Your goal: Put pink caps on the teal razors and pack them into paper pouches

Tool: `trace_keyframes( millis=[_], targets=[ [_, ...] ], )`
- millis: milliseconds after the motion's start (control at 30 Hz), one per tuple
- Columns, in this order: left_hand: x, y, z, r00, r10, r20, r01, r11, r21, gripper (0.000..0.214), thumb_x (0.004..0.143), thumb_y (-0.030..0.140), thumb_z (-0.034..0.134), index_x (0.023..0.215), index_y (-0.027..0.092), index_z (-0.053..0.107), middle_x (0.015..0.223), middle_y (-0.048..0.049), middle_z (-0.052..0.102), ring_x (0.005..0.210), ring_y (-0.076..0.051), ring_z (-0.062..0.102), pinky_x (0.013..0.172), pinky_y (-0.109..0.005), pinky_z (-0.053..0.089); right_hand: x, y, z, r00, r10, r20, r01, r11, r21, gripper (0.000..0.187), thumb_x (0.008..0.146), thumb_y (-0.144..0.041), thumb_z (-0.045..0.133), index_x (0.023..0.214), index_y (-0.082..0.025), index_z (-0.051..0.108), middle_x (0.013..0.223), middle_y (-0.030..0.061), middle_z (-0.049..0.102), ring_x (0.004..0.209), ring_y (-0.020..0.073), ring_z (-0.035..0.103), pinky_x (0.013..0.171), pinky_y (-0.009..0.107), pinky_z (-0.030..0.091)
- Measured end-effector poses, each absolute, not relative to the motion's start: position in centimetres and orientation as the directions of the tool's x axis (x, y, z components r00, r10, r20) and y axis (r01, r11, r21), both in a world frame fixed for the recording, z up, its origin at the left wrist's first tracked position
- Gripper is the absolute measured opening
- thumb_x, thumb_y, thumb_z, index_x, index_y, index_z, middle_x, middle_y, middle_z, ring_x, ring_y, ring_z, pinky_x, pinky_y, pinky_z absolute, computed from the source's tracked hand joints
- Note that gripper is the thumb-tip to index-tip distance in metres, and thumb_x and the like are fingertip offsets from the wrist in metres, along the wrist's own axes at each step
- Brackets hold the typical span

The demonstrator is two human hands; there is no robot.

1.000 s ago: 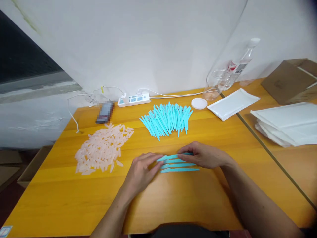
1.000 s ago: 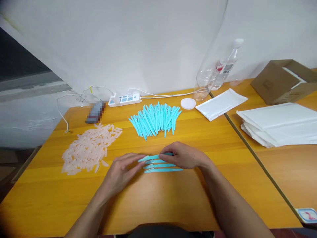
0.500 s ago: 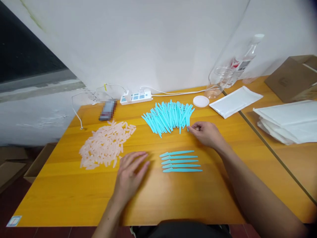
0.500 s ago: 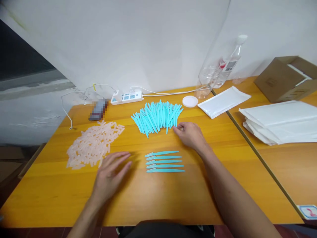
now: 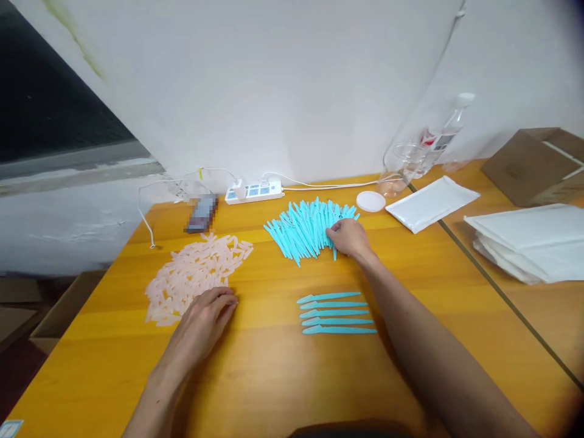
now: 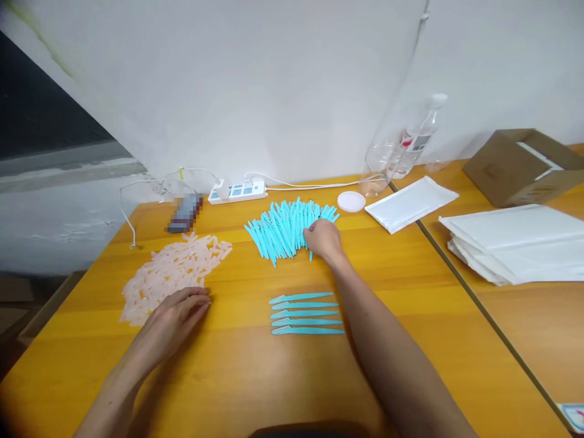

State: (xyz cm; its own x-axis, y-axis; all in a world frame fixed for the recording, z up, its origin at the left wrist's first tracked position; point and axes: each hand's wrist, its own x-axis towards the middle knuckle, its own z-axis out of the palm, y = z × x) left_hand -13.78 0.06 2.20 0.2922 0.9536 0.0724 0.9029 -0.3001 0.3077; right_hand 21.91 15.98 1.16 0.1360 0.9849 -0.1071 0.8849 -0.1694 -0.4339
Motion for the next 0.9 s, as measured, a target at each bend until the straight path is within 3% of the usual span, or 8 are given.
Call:
trace_keyframes(
  millis=[233, 367, 433, 533, 633, 900],
  targets=[
    [-9.8, 0.9, 2.9, 0.166, 0.986, 0.020, 0.749, -0.140, 0.647, 0.025, 0.096, 0.040, 0.056, 0.109, 0.024, 0.069, 0.103, -0.0060, 0.074, 0.090, -0.021, 0.070, 0.081, -0.032, 0.054, 21.9, 16.5, 1.0, 0.172, 0.981, -0.088, 0.885, -0.194, -0.423, 0.028, 0.086, -0.035, 0.058, 0.094, -0.016, 0.077, 0.095, 0.0146, 0.077, 0.095, 0.0258, 0.071, 0.076, 0.028, 0.046],
    [-7.3, 1.9, 2.2, 0.125, 0.987, -0.101, 0.520, 0.021, 0.854, 0.039, 0.093, 0.047, 0.061, 0.120, 0.019, 0.068, 0.088, -0.0062, 0.074, 0.076, -0.019, 0.070, 0.069, -0.030, 0.057, 21.8, 16.8, 1.0, 0.179, 0.982, -0.067, 0.895, -0.190, -0.403, 0.031, 0.084, -0.034, 0.061, 0.102, -0.014, 0.076, 0.103, 0.0184, 0.076, 0.104, 0.0293, 0.069, 0.084, 0.030, 0.048],
    [-6.6, 2.5, 1.9, 0.135, 0.973, -0.184, 0.360, 0.125, 0.924, 0.046, 0.088, 0.050, 0.067, 0.119, 0.016, 0.068, 0.092, -0.0068, 0.073, 0.077, -0.019, 0.072, 0.073, -0.032, 0.060, 21.8, 17.0, 1.0, 0.178, 0.982, -0.067, 0.897, -0.190, -0.398, 0.030, 0.083, -0.030, 0.061, 0.102, -0.013, 0.077, 0.104, 0.0194, 0.076, 0.105, 0.0300, 0.069, 0.086, 0.031, 0.048],
    [-6.3, 3.0, 1.5, 0.142, 0.952, -0.271, 0.163, 0.247, 0.955, 0.049, 0.079, 0.050, 0.078, 0.112, 0.015, 0.069, 0.102, -0.0083, 0.072, 0.084, -0.020, 0.074, 0.082, -0.038, 0.062, 21.9, 17.2, 1.0, 0.181, 0.981, -0.076, 0.894, -0.196, -0.403, 0.027, 0.083, -0.024, 0.059, 0.097, -0.012, 0.078, 0.102, 0.0206, 0.076, 0.102, 0.0307, 0.070, 0.085, 0.032, 0.048],
    [-6.3, 3.2, 1.4, 0.107, 0.945, -0.310, 0.080, 0.302, 0.950, 0.048, 0.076, 0.049, 0.081, 0.108, 0.015, 0.068, 0.104, -0.0092, 0.072, 0.087, -0.021, 0.073, 0.080, -0.038, 0.063, 22.2, 17.4, 1.1, 0.189, 0.979, -0.080, 0.883, -0.205, -0.423, 0.027, 0.083, -0.022, 0.057, 0.095, -0.013, 0.079, 0.100, 0.0197, 0.077, 0.100, 0.0298, 0.071, 0.083, 0.031, 0.049],
    [-5.9, 3.6, 1.3, 0.066, 0.945, -0.320, 0.122, 0.311, 0.942, 0.054, 0.077, 0.051, 0.079, 0.115, 0.016, 0.065, 0.099, -0.0071, 0.071, 0.077, -0.016, 0.072, 0.066, -0.028, 0.059, 22.4, 17.1, 0.8, 0.199, 0.976, -0.090, 0.855, -0.218, -0.470, 0.028, 0.083, -0.033, 0.061, 0.098, -0.018, 0.079, 0.099, 0.0154, 0.078, 0.096, 0.0276, 0.072, 0.079, 0.030, 0.049]
  ],
)
